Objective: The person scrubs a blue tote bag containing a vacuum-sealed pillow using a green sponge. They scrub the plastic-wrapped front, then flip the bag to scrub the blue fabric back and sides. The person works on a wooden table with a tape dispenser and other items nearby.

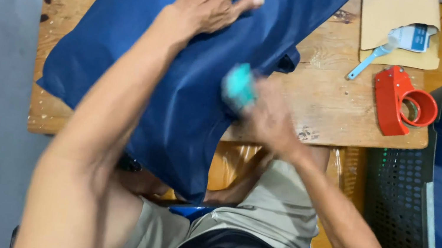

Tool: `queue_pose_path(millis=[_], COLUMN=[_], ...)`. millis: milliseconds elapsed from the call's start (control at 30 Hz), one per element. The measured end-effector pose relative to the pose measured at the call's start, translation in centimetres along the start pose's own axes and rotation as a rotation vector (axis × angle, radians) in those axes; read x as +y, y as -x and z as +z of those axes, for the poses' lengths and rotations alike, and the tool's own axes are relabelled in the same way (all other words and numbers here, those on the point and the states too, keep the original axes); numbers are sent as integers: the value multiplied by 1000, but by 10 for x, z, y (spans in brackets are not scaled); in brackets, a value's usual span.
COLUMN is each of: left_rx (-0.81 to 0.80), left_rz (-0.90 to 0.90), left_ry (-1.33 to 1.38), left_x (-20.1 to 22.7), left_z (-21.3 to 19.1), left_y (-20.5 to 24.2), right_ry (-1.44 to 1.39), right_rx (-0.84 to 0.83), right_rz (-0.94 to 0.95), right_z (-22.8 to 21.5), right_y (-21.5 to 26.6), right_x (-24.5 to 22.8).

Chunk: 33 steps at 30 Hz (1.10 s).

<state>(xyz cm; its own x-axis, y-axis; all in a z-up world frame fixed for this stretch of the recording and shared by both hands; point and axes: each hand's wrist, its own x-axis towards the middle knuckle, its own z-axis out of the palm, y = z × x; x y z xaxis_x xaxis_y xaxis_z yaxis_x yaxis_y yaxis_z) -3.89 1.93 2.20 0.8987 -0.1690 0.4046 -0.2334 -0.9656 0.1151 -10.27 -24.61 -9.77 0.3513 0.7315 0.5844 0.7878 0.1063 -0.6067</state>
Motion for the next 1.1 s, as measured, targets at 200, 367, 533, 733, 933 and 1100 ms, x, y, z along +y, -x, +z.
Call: queue_pose_path(millis=[200, 367, 533, 733, 933, 1100], left_rx=[-216, -409, -301, -157, 113, 223], left_rz=[17, -216, -220, -744, -1389, -1582], left_ry=[-61, 100, 133, 107, 580, 822], left_x=[-5, -16, -16, 10, 39, 66], left_z=[-47, -48, -51, -89, -101, -77], left_y=[56, 75, 89, 159, 233, 250], right_ry=[13, 348, 109, 130, 484, 758], right_rx=[633, -8, -440, 355, 399, 193], right_rz=[579, -32, -19, 187, 14, 227], right_z=[-1, 57, 37, -30, -26, -27], right_y=[-58, -39, -28, -97, -149, -161], right_x=[43, -70, -79, -28, 51, 104])
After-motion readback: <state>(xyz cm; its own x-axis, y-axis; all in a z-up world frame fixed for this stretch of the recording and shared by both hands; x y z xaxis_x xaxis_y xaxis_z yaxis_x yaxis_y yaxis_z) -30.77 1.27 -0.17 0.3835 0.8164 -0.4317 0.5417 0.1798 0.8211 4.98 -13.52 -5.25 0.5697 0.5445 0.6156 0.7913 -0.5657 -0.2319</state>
